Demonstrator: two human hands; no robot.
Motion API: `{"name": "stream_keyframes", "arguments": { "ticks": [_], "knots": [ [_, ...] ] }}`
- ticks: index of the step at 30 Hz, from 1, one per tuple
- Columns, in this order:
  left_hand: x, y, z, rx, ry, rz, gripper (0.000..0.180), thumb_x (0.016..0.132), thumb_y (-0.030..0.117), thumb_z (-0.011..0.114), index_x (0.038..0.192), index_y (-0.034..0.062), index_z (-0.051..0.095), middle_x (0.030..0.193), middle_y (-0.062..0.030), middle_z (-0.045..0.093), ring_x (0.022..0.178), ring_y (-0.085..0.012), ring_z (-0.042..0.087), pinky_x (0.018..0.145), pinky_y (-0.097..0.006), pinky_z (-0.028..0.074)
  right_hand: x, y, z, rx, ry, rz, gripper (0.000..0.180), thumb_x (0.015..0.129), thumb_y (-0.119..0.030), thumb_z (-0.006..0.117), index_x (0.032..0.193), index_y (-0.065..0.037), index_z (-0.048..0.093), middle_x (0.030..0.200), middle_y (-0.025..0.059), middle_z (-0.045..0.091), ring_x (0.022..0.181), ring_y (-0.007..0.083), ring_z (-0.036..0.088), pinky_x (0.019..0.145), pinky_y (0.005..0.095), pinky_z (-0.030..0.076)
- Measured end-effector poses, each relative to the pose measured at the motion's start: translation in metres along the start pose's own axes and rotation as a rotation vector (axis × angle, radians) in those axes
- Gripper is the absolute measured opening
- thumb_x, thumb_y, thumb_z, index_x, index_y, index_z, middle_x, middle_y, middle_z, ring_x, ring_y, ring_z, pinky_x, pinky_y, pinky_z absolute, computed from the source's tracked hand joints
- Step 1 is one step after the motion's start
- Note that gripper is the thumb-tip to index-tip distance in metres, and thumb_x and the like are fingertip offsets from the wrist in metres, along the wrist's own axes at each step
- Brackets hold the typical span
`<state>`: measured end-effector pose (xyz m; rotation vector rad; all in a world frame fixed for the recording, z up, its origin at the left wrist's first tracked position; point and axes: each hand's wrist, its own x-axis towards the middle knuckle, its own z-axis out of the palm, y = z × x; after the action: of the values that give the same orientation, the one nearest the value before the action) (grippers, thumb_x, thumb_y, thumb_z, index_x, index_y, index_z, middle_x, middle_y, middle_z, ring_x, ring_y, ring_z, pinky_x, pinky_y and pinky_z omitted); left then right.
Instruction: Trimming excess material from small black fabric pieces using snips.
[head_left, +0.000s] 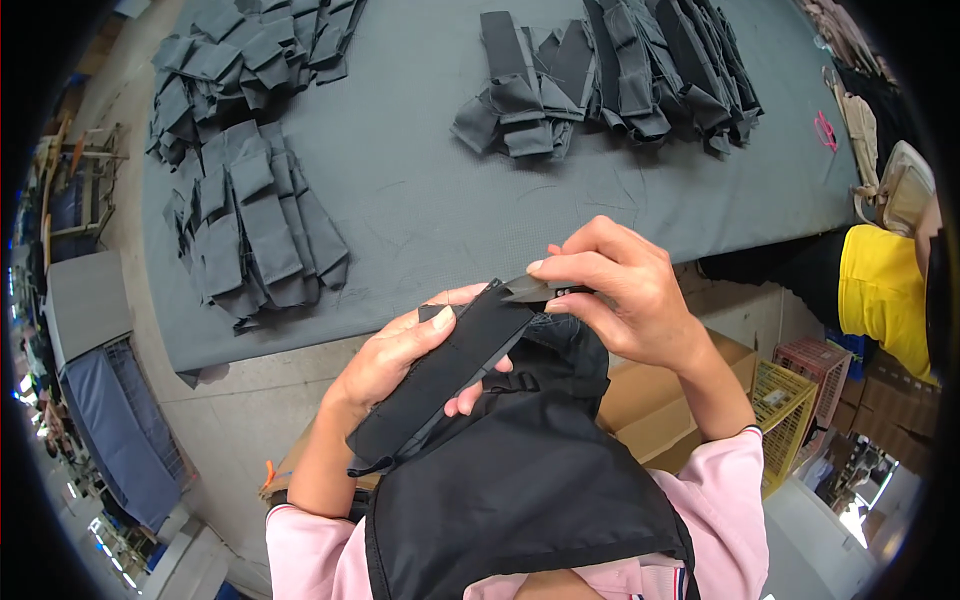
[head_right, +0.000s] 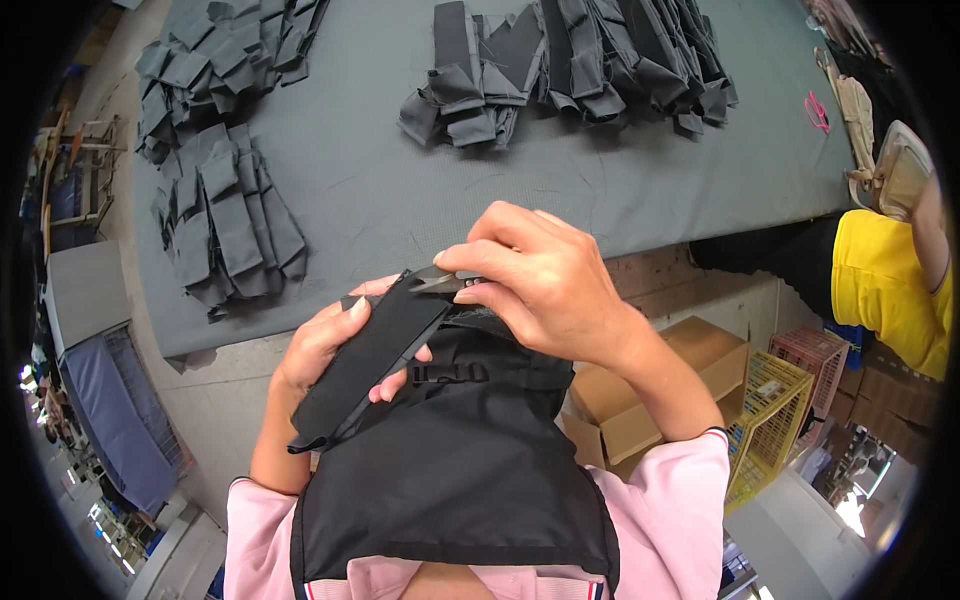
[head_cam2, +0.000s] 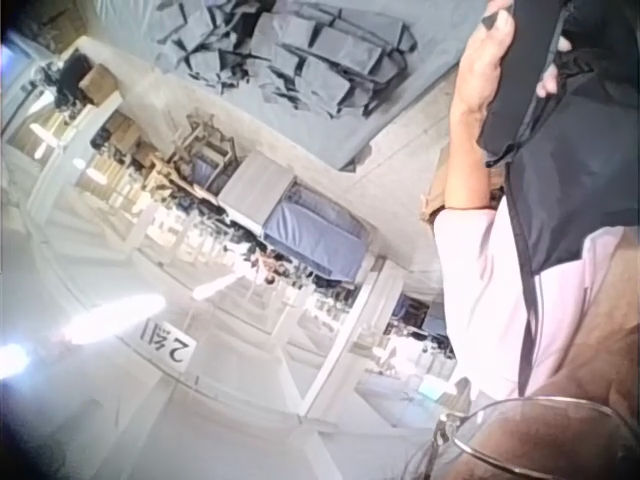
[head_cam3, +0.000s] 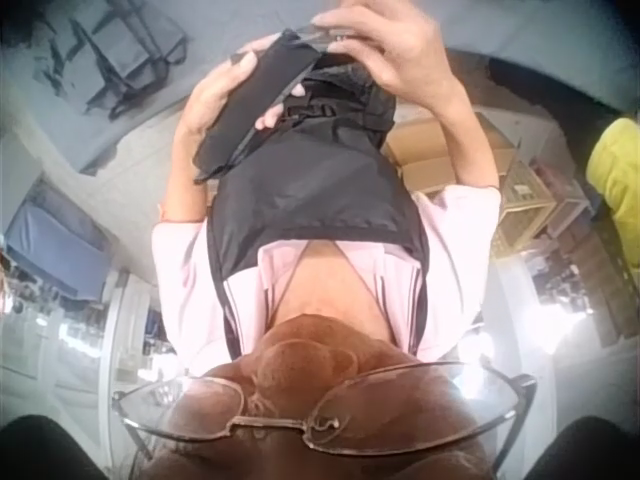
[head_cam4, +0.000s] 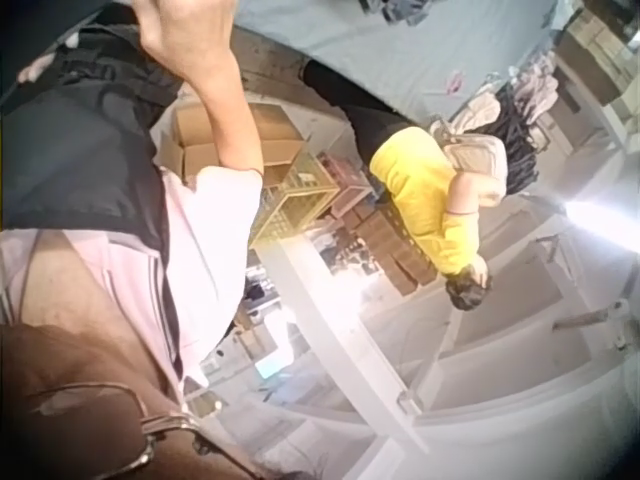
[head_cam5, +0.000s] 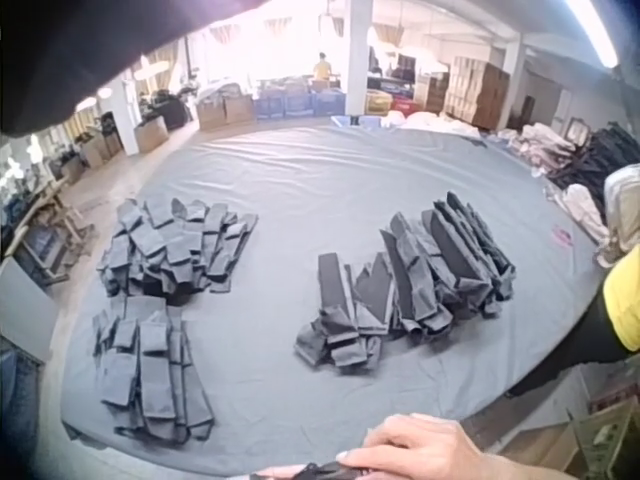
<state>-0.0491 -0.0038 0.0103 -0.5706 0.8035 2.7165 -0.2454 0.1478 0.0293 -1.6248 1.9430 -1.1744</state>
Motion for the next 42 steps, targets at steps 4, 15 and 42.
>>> {"name": "stream_keyframes", "arguments": {
  "ticks": [4, 15, 42],
  "knots": [
    [0.001, 0.004, 0.005, 0.030, -0.035, -0.034, 0.059, 0.097, 0.033, 0.041, 0.140, -0.0026, 0.024, 0.099, -0.0223, 0.060, 0.062, -0.0212, 0.060, 0.055, -0.029, 0.049, 0.008, 0.002, -0.008, -0.108, -0.091, -0.166, 0.035, 0.059, -0.004, 0.075, 0.093, -0.007, 0.068, 0.075, 0.0051, 0.056, 0.066, 0.0221, 0.054, 0.067, 0.0338, 0.051],
    [0.004, 0.005, 0.006, 0.066, -0.040, -0.128, 0.061, 0.095, 0.036, 0.045, 0.139, -0.0032, 0.028, 0.100, -0.0192, 0.061, 0.063, -0.0191, 0.060, 0.053, -0.027, 0.049, 0.000, 0.008, -0.008, 0.066, -0.032, -0.038, 0.030, 0.062, -0.002, 0.074, 0.092, -0.006, 0.069, 0.074, 0.0064, 0.056, 0.065, 0.0220, 0.055, 0.069, 0.0339, 0.050],
    [0.021, -0.017, 0.016, 1.562, 0.709, 0.866, 0.048, 0.064, 0.005, 0.078, 0.108, 0.0070, 0.059, 0.101, -0.0124, 0.047, 0.084, -0.0230, 0.052, 0.070, -0.031, 0.047, -0.019, -0.004, 0.042, -0.059, 0.350, 0.182, 0.022, 0.070, -0.001, 0.070, 0.092, -0.005, 0.066, 0.073, 0.0067, 0.052, 0.057, 0.0189, 0.053, 0.053, 0.0292, 0.044]
  ]
}}
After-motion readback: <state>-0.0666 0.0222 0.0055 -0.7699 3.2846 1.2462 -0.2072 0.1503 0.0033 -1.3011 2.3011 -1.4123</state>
